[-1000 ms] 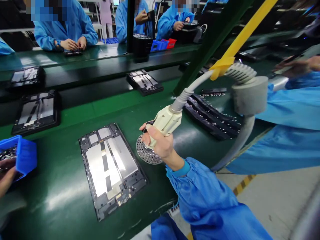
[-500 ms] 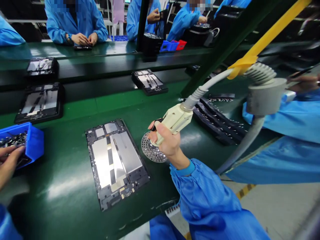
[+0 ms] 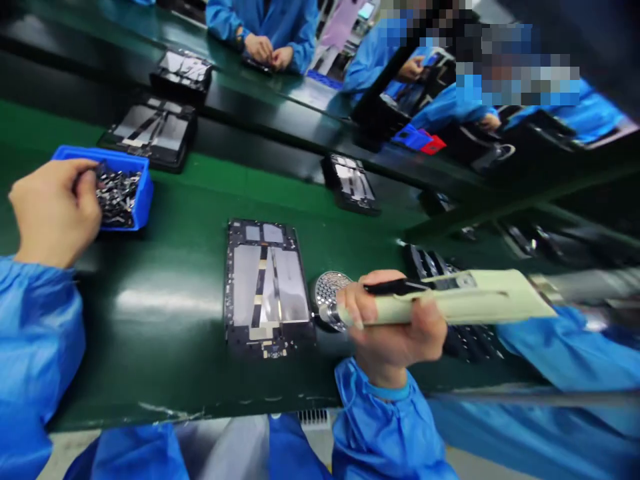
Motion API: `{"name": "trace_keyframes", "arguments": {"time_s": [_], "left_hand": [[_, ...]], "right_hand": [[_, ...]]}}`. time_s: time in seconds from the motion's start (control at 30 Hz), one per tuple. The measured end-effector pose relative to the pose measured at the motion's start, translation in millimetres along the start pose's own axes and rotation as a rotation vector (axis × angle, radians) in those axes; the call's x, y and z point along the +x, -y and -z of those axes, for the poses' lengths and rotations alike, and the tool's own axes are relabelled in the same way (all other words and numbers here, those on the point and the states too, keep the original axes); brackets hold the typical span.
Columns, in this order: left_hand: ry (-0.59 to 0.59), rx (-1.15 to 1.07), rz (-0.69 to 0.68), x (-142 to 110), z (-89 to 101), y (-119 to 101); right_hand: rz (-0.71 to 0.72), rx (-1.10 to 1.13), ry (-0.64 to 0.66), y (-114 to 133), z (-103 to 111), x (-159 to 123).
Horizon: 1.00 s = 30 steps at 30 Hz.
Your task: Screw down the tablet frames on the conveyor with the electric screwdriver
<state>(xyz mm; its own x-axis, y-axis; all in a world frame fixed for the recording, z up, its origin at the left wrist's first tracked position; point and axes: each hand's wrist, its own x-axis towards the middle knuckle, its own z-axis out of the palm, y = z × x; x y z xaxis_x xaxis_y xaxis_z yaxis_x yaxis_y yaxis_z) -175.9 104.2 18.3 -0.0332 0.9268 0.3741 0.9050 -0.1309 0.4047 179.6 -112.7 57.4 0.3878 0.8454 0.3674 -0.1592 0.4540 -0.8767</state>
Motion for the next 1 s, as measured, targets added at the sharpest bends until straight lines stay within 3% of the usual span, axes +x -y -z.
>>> {"name": "trace_keyframes", "arguments": {"time_s": [0.17, 0.43, 0.53, 0.63, 0.7, 0.77, 0.9, 1.0], "left_hand": [[-0.065, -0.115, 0.046, -3.1, -0.5, -9.6], [-0.147, -0.323, 0.006, -9.6, 7.9, -8.7], [-0.175, -0.431, -0.101, -17.0, 11.4, -27.1], [-0.149, -0.558, -0.289, -33.6, 6.9, -64.2], [-0.036, -0.643, -0.440, -50.4, -2.1, -96.7], [0.164, -0.706, -0.525, -69.8, -15.0, -130.2], [0.638, -0.768, -0.493, -102.3, -42.7, -177.6], [0.846, -0.737, -0.454, -112.6, -56.1, -186.9]], "right_hand": [[-0.165, -0.004, 0.205, 8.0, -34.9, -27.7], [-0.236, -0.010, 0.268, 2.4, -44.3, -36.0], [-0.227, -0.007, 0.268, 0.8, -46.2, -36.5], [-0.242, -0.017, 0.286, 1.8, -48.6, -38.0], [-0.245, -0.030, 0.288, 2.2, -49.5, -38.9], [-0.235, -0.040, 0.284, 1.0, -49.7, -39.3], [-0.229, -0.042, 0.280, -1.4, -50.1, -40.0], [-0.243, -0.035, 0.285, 7.9, -49.3, -39.8]]}}
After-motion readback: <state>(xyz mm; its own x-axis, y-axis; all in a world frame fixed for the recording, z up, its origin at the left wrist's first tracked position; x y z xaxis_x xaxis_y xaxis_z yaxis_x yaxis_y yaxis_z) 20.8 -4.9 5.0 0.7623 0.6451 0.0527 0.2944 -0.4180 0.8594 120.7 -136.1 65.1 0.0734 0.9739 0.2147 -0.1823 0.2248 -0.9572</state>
